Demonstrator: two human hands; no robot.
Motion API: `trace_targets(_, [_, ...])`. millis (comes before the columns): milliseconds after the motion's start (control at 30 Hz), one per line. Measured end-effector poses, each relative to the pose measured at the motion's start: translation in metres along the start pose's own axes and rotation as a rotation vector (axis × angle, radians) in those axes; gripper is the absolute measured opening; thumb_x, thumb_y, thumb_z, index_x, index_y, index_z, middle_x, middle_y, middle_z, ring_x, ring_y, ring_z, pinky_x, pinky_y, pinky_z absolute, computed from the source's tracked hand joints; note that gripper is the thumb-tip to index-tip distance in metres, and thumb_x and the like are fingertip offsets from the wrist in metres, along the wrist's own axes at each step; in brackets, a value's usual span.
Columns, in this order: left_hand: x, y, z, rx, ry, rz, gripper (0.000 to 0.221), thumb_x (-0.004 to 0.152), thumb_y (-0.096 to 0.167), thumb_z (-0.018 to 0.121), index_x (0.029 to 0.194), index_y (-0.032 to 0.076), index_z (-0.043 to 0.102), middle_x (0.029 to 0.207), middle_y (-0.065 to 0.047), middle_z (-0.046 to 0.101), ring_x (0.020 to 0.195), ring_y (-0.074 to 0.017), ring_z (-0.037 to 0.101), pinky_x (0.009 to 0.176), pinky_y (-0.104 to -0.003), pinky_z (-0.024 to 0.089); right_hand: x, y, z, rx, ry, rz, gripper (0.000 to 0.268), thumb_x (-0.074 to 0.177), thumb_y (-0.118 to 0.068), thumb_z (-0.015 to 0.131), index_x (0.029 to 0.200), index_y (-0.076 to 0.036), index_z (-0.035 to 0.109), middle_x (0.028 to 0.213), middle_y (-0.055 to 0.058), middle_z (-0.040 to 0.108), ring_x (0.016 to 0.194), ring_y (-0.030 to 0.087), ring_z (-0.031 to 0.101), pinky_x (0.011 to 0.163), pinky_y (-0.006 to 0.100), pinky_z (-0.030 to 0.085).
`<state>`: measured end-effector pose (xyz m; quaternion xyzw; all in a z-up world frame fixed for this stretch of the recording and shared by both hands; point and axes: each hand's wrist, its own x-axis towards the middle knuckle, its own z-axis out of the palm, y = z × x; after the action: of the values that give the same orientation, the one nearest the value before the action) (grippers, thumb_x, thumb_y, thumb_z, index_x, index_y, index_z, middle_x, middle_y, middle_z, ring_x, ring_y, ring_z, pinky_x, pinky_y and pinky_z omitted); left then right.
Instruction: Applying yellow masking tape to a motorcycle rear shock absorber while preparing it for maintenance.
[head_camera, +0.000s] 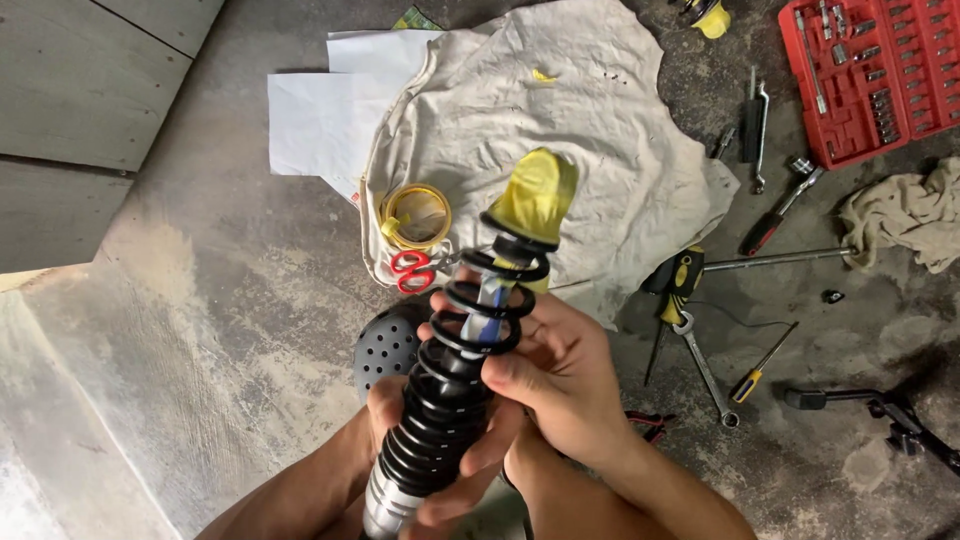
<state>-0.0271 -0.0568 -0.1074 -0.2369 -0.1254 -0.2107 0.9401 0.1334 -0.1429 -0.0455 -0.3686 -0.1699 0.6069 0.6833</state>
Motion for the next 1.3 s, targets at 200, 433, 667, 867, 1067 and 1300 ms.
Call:
trace_targets(200, [0.026, 0.005, 0.043, 0.299, 0.658, 0.374, 0.076, 0.069, 0.04, 0.088, 0.119, -0.006, 0.053, 0.1, -0.019, 0.068, 0.084, -0.03, 0.073, 0.073, -0.039, 0.061, 0.007, 0.004, -0.004, -0.111, 0.37, -0.078, 0.049, 0.1, 0.001, 0.062, 0.144, 0.015, 0.046, 0.125, 0.026, 0.07, 0.112, 0.03, 0.073, 0.102, 0.042, 0.06])
trace_targets(433, [0.025, -0.001, 0.049, 0.852, 0.874, 0.414, 0.056, 0.084, 0.023, 0.082, 0.118, -0.009, 0.052, 0.085, -0.016, 0.065, 0.061, -0.0256, 0.068, 0.052, -0.038, 0.059, -0.004, 0.021, -0.027, -0.212, 0.284, -0.196, 0.065, 0.098, -0.003, 0.071, 0.154, 0.007, 0.039, 0.124, 0.021, 0.073, 0.112, 0.023, 0.072, 0.101, 0.038, 0.056])
trace_targets(667, [0.018, -0.01, 0.057, 0.722, 0.735, 0.385, 0.053, 0.084, 0.018, 0.079, 0.123, -0.008, 0.053, 0.086, -0.017, 0.064, 0.063, -0.0268, 0.068, 0.054, -0.039, 0.058, -0.015, 0.035, -0.03, -0.404, 0.286, -0.437, 0.061, 0.097, 0.002, 0.075, 0.149, 0.007, 0.044, 0.148, 0.018, 0.058, 0.13, 0.025, 0.064, 0.118, 0.041, 0.048])
trace_targets(867, [0.021, -0.013, 0.059, 0.951, 0.732, 0.412, 0.056, 0.092, 0.03, 0.081, 0.121, -0.01, 0.054, 0.092, -0.018, 0.065, 0.072, -0.0271, 0.068, 0.061, -0.039, 0.058, -0.018, 0.02, -0.01, -0.456, 0.289, -0.399, 0.058, 0.1, 0.005, 0.068, 0.153, 0.005, 0.043, 0.144, 0.021, 0.061, 0.138, 0.025, 0.059, 0.123, 0.042, 0.044])
trace_targets(1067, [0.022, -0.007, 0.06, 0.984, 0.781, 0.476, 0.076, 0.096, 0.063, 0.062, 0.124, -0.008, 0.057, 0.094, -0.018, 0.069, 0.081, -0.0264, 0.072, 0.075, -0.039, 0.061, -0.021, 0.015, -0.011, -0.217, 0.357, -0.178, 0.058, 0.101, 0.001, 0.064, 0.153, 0.004, 0.04, 0.13, 0.024, 0.069, 0.094, 0.018, 0.069, 0.067, 0.024, 0.055])
trace_targets(1300, [0.043, 0.003, 0.08, 0.672, 0.926, 0.526, 0.069, 0.086, 0.058, 0.06, 0.125, 0.001, 0.062, 0.101, -0.017, 0.074, 0.087, -0.0255, 0.073, 0.08, -0.041, 0.061, -0.016, 0.017, -0.017, -0.403, 0.258, -0.198, 0.054, 0.103, -0.002, 0.063, 0.15, 0.004, 0.039, 0.126, 0.017, 0.068, 0.103, 0.012, 0.067, 0.079, 0.024, 0.055])
